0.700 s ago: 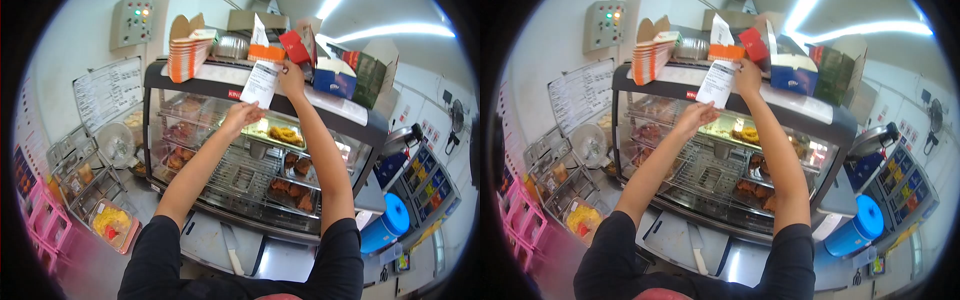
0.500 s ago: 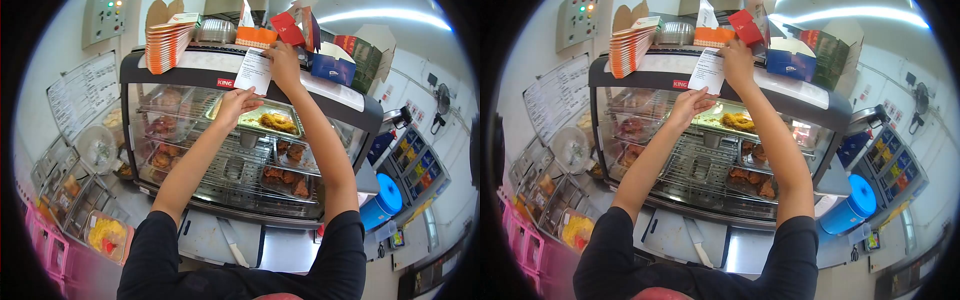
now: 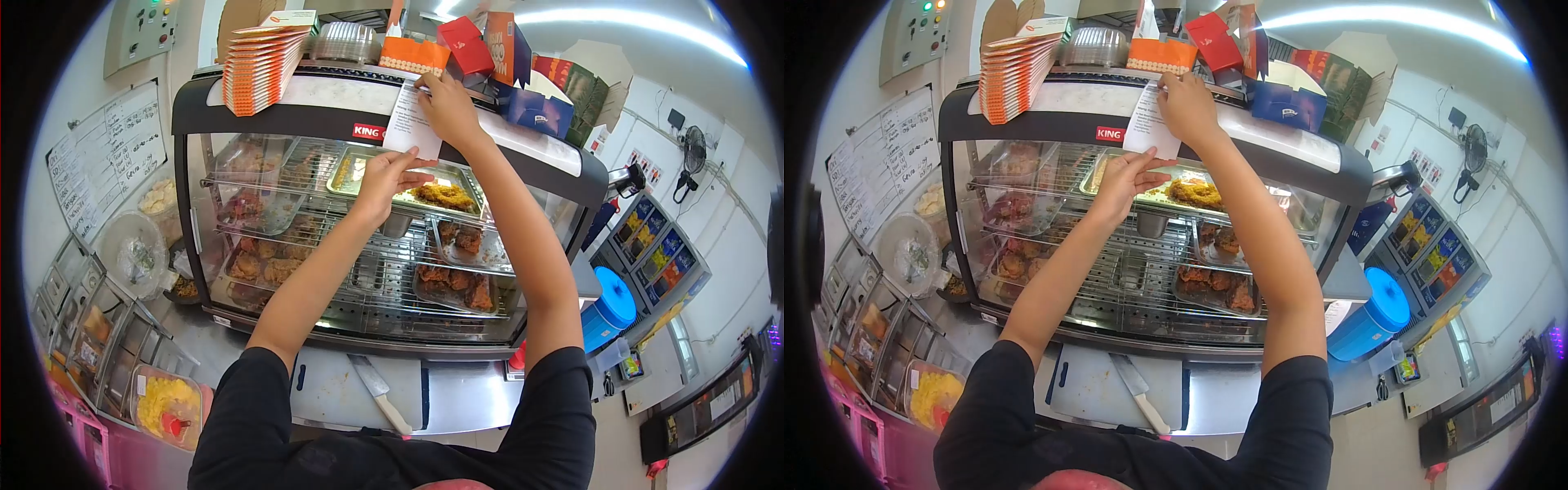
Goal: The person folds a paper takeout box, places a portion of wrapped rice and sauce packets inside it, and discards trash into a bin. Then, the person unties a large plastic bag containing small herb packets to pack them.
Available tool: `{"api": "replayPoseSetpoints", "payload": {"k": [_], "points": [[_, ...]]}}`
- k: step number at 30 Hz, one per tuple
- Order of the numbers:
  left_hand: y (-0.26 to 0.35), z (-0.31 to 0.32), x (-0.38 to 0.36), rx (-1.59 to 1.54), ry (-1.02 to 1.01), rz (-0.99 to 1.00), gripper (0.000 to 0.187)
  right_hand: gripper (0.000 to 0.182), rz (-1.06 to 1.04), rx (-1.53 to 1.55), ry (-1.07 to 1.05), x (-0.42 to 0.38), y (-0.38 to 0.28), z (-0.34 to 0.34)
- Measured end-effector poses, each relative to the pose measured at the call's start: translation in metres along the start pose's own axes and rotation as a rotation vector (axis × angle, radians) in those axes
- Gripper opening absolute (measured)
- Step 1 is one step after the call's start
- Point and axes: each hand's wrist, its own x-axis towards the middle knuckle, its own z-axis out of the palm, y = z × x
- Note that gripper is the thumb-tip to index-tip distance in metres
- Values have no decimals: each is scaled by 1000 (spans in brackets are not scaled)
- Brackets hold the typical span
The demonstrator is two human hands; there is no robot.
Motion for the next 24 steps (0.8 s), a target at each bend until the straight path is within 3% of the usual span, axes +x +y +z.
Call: {"api": "replayPoseSetpoints", "payload": {"k": [16, 24], "points": [[-7, 3, 1, 16, -13, -6, 34, 22, -44, -182, 74, -8, -6, 10], [-9, -1, -8, 52, -30, -11, 35, 21, 55, -152, 51, -6, -15, 12]]}}
